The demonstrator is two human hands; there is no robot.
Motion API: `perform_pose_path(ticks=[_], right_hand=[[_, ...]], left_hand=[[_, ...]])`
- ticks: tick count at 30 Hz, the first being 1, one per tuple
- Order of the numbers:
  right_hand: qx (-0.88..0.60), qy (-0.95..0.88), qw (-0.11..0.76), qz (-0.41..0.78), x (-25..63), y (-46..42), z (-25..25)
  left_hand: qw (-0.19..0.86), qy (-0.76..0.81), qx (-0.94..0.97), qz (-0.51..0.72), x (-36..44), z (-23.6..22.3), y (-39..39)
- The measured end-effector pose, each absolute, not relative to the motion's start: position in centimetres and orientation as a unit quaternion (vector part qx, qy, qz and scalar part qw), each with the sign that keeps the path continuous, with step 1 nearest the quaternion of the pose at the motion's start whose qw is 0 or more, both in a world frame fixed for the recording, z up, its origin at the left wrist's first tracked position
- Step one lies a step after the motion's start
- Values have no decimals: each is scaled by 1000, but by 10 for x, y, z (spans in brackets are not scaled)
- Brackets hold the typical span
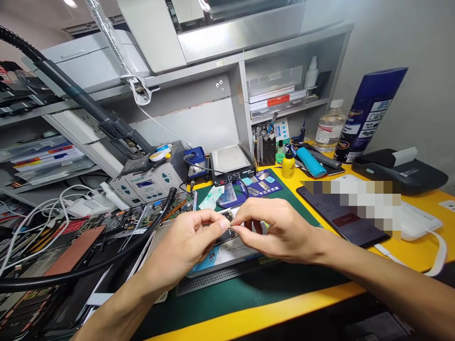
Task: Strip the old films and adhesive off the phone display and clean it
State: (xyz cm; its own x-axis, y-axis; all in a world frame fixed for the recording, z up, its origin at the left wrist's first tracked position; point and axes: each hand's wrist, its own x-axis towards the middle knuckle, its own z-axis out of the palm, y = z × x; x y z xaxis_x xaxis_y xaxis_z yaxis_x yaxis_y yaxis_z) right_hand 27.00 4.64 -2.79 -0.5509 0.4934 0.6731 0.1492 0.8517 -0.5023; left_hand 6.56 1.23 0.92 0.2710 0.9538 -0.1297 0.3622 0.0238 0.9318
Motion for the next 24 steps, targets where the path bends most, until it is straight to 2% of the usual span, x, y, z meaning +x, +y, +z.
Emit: perform_pose_path(ticks=[3, 5, 9, 12, 16, 24], right_hand=[[-207, -855, 429, 204, 271, 48, -29], [-232, -852, 419, 214, 273, 50, -28], [-266, -863, 350, 250, 276, 55, -26], [-277, -873, 295, 271, 275, 57, -27], [-292, -877, 265, 274, 271, 56, -31], [-298, -886, 248, 254, 263, 55, -33]], left_hand=[[488, 518, 631, 308, 63, 10, 12], [451, 521, 651, 318, 57, 8, 12], [225, 504, 771, 318, 32, -2, 10], [132, 442, 838, 290, 16, -14, 10], [92, 429, 859, 265, 10, -30, 11], [76, 411, 869, 267, 13, -42, 7]])
